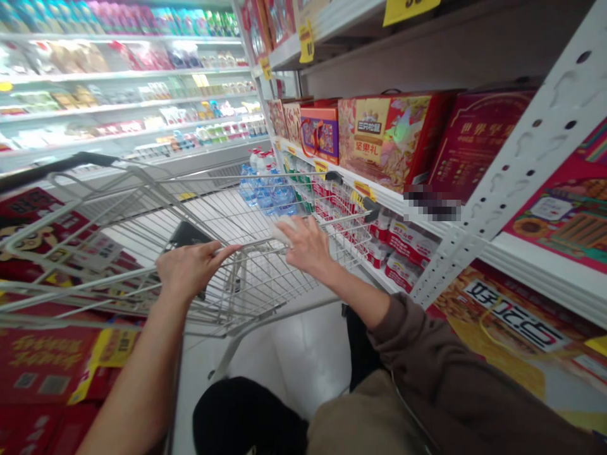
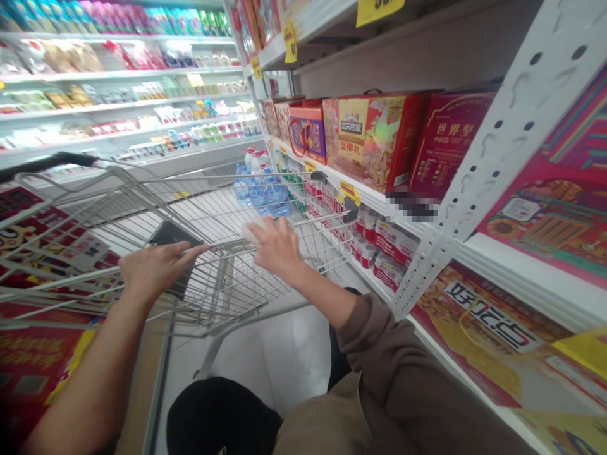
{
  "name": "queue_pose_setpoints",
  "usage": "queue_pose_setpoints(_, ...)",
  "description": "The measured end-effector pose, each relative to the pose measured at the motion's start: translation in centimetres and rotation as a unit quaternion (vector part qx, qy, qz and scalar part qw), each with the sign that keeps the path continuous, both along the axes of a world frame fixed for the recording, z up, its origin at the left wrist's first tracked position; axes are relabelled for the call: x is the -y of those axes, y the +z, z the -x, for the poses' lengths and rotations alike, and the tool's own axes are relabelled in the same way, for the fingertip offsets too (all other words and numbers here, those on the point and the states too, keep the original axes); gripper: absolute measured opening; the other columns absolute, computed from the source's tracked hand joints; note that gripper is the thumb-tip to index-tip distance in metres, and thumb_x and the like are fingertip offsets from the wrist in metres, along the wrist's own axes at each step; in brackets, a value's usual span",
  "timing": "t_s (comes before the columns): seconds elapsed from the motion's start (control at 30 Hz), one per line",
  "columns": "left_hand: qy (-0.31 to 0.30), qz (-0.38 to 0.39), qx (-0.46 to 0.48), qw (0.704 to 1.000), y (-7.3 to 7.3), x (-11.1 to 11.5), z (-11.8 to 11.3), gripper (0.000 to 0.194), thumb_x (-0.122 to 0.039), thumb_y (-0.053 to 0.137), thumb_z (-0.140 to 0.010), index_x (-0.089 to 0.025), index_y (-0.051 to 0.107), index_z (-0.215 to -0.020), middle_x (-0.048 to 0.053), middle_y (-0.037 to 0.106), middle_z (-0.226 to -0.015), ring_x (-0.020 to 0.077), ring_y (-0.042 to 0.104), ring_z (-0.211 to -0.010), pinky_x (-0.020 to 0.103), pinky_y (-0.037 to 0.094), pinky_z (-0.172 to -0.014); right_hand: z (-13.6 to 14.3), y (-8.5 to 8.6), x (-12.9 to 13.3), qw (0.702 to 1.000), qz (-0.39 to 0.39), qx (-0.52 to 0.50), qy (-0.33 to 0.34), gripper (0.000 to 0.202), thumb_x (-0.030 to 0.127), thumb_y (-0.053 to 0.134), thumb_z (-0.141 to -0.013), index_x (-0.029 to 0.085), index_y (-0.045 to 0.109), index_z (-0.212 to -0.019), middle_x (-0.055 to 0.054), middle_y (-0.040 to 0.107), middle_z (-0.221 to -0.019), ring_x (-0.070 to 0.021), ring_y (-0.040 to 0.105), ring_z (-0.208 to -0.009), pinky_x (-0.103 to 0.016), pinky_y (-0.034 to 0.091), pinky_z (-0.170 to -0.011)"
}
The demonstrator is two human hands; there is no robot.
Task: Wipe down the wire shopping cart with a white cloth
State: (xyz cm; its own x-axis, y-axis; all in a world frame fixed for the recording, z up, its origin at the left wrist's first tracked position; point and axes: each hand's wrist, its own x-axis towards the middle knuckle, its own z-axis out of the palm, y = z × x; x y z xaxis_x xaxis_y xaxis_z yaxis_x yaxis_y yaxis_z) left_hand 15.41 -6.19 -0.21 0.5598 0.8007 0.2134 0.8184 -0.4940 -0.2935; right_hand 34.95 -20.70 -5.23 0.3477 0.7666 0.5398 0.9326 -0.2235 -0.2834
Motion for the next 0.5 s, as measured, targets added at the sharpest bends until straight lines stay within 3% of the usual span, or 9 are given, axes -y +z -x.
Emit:
queue_pose_setpoints(0.17,0.009,-0.010,-0.010,1.000,0.1,0.1,0.0,0.070,-0.081,0.028,-0.096,-0.026,0.072,-0.096,0.008,0.077,-0.093,0.0285,0.068,-0.090,0.027,0.032,-0.071,-11.5,-0.3,4.8,0.984,0.034,-0.060,-0.166,0.047,0.020,0.057,-0.086,0.032,0.068,-0.130,-0.007,0.066,-0.128,-0.0316,0.053,-0.116,-0.041,0.052,-0.083)
queue_pose_setpoints(0.27,0.012,-0.006,0.004,1.000,0.1,0.1,-0.3,0.078,-0.082,0.020,-0.096,-0.025,0.073,-0.096,0.009,0.077,-0.093,0.0299,0.069,-0.091,0.029,0.034,-0.072,-13.9,-1.7,5.7,0.964,0.009,-0.091,-0.249,0.053,0.020,0.056,-0.086,0.032,0.062,-0.137,-0.009,0.061,-0.138,-0.0338,0.052,-0.120,-0.046,0.053,-0.087)
queue_pose_setpoints(0.33,0.013,0.002,0.010,1.000,0.0,0.1,-0.6,0.082,-0.084,0.016,-0.095,-0.026,0.074,-0.094,0.010,0.077,-0.093,0.0302,0.069,-0.091,0.030,0.034,-0.072,-12.1,-3.0,4.6,0.953,-0.039,-0.097,-0.284,0.059,0.020,0.054,-0.086,0.030,0.056,-0.145,-0.012,0.050,-0.150,-0.0373,0.048,-0.127,-0.049,0.054,-0.089)
queue_pose_setpoints(0.4,0.016,0.005,0.009,1.000,-0.1,0.0,-0.7,0.081,-0.084,0.017,-0.094,-0.026,0.074,-0.092,0.009,0.077,-0.091,0.0297,0.069,-0.091,0.028,0.031,-0.071,-8.2,-4.5,2.6,0.949,-0.082,-0.108,-0.284,0.067,0.022,0.054,-0.088,0.025,0.045,-0.154,-0.018,0.036,-0.161,-0.0400,0.043,-0.131,-0.055,0.053,-0.093)
queue_pose_setpoints(0.5,0.005,-0.024,0.006,1.000,-0.5,0.0,-0.7,0.075,-0.083,0.024,-0.095,-0.026,0.072,-0.091,0.008,0.077,-0.088,0.0290,0.069,-0.091,0.026,0.025,-0.068,-1.4,-5.8,-0.7,0.975,-0.098,-0.086,-0.181,0.070,0.022,0.051,-0.090,0.027,0.038,-0.159,-0.017,0.032,-0.165,-0.0386,0.043,-0.132,-0.059,0.052,-0.099)
